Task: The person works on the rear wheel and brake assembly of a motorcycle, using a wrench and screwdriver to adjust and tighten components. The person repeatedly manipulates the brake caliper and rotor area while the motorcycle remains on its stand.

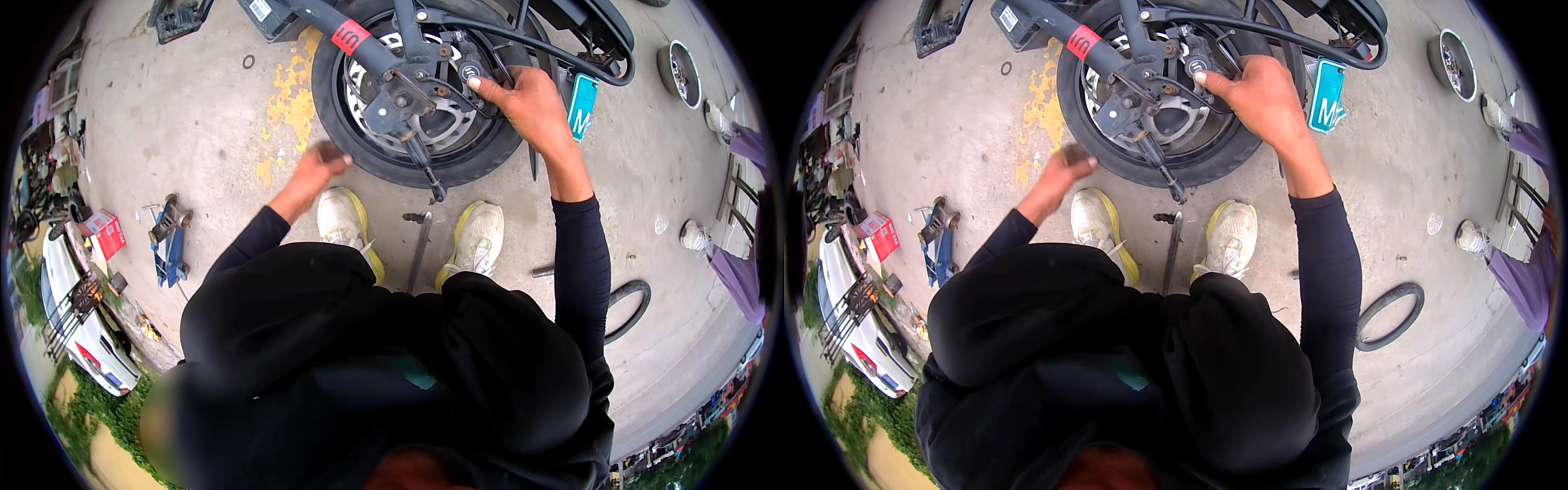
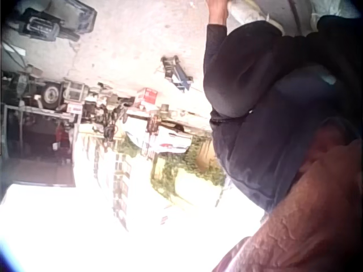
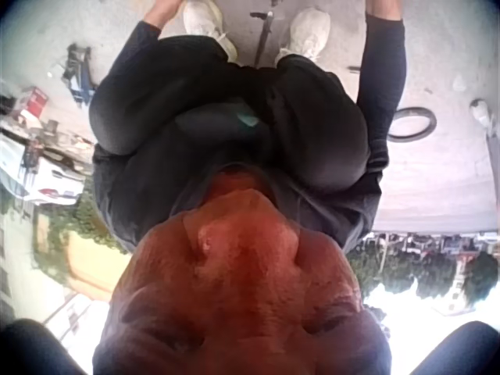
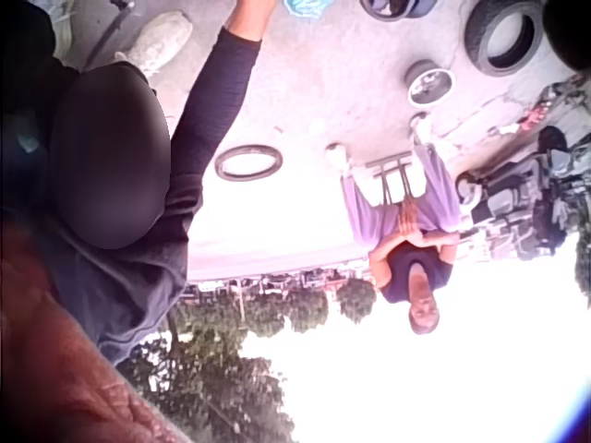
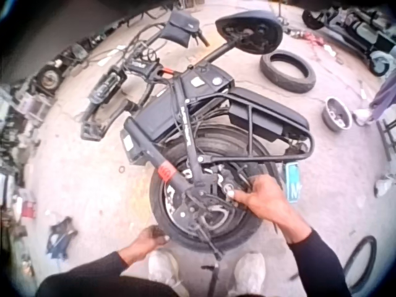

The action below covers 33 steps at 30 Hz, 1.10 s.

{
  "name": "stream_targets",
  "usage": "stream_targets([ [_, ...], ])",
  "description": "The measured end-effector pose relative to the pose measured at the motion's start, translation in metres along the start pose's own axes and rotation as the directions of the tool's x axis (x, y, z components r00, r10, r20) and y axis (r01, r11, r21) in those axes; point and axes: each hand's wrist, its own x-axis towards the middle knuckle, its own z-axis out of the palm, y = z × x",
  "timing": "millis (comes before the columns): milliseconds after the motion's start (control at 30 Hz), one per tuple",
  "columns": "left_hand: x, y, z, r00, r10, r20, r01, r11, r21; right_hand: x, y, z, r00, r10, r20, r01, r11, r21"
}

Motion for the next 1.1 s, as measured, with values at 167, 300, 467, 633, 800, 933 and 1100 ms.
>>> stream_targets([
  [167, -0.056, -0.010, 0.052, 0.591, -0.094, 0.801, -0.174, 0.955, 0.241, 0.004, 0.001, 0.003, 0.999, -0.021, 0.029, 0.022, 1.000, -0.015],
  [300, -0.055, 0.017, 0.050, 0.714, -0.109, 0.692, -0.269, 0.870, 0.414, 0.000, 0.002, 0.001, 1.000, -0.003, 0.000, 0.003, 1.000, -0.027],
  [467, -0.051, 0.026, 0.031, 0.795, -0.114, 0.596, -0.217, 0.864, 0.454, 0.000, -0.004, 0.001, 1.000, -0.015, -0.015, 0.015, 1.000, -0.013],
  [633, -0.054, 0.044, 0.031, 0.739, -0.014, 0.673, -0.452, 0.731, 0.512, -0.001, -0.007, 0.000, 1.000, 0.002, -0.013, -0.002, 1.000, -0.025],
  [800, -0.050, 0.060, 0.029, 0.787, 0.098, 0.609, -0.495, 0.689, 0.530, -0.003, -0.005, 0.000, 0.999, -0.026, -0.025, 0.025, 0.999, -0.031],
  [933, -0.048, 0.071, 0.020, 0.822, 0.135, 0.553, -0.482, 0.683, 0.549, -0.001, -0.004, 0.003, 0.999, 0.011, -0.032, -0.012, 1.000, -0.024],
  [1100, -0.030, 0.070, -0.006, 0.915, 0.392, 0.090, -0.392, 0.818, 0.422, 0.003, 0.009, 0.005, 0.998, -0.032, -0.047, 0.033, 0.999, 0.024],
])
